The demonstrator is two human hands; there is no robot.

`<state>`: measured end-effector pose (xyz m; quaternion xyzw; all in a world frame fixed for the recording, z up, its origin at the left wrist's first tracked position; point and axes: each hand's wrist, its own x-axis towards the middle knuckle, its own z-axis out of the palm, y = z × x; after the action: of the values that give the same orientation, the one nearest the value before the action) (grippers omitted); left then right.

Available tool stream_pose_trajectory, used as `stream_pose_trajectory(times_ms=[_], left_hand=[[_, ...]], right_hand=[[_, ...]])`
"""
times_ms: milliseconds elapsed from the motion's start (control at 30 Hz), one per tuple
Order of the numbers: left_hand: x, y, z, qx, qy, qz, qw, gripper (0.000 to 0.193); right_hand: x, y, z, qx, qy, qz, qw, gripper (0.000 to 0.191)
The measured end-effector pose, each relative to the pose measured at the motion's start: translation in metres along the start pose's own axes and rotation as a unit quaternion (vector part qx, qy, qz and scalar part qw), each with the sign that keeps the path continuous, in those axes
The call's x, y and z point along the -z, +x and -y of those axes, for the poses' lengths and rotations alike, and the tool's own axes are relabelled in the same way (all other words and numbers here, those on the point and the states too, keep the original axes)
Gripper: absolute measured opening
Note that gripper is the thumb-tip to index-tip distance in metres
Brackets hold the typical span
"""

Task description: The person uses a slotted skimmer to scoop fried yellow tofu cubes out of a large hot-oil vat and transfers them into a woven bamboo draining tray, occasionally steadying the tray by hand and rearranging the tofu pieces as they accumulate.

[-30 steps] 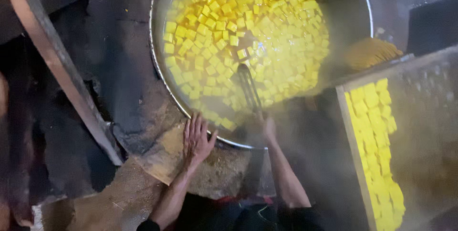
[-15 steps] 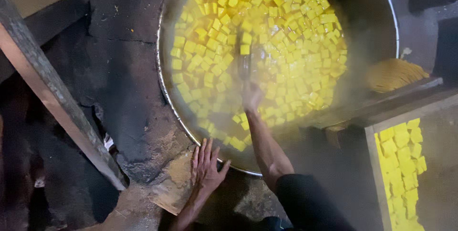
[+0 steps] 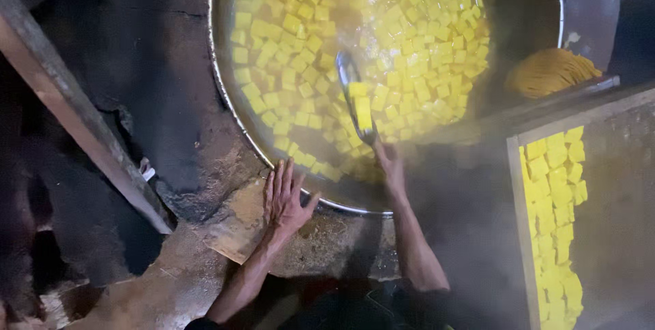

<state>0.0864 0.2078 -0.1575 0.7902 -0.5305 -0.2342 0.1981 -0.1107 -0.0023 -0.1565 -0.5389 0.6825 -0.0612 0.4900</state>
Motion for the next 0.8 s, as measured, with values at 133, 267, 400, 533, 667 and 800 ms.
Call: stream_pose_trajectory(times_ms=[133, 267, 400, 533, 667, 800], left_hand=[[0.0, 0.0, 0.001, 0.012, -0.007, 0.012, 1.0, 0.072], [0.001, -0.001, -0.001, 0.017, -0.011, -0.006, 1.0, 0.068], [0.001, 0.0, -0.003, 0.012, -0.006, -0.016, 1.0, 0.065], [0.0, 0.003, -0.001, 0.035, 0.017, 0.006, 0.999, 0.062], [0.002, 0.001, -0.002, 0.041, 0.052, 0.022, 0.998, 0.064], [0.001, -0.016, -0.018, 0.075, 0.092, 0.057, 0.991, 0.066]], right_hand=[[0.021, 0.001, -0.027, 0.075, -0.119, 0.005, 0.99, 0.05], [0.005, 0.032, -0.004, 0.127, -0.219, -0.036, 0.967, 0.046], [-0.027, 0.065, 0.047, 0.16, -0.2, -0.005, 0.967, 0.041], [-0.058, 0.06, 0.081, 0.154, -0.053, 0.065, 0.985, 0.035], [-0.068, 0.034, 0.102, 0.17, 0.11, 0.067, 0.977, 0.034], [-0.027, -0.024, 0.097, 0.2, 0.245, 0.04, 0.948, 0.029]])
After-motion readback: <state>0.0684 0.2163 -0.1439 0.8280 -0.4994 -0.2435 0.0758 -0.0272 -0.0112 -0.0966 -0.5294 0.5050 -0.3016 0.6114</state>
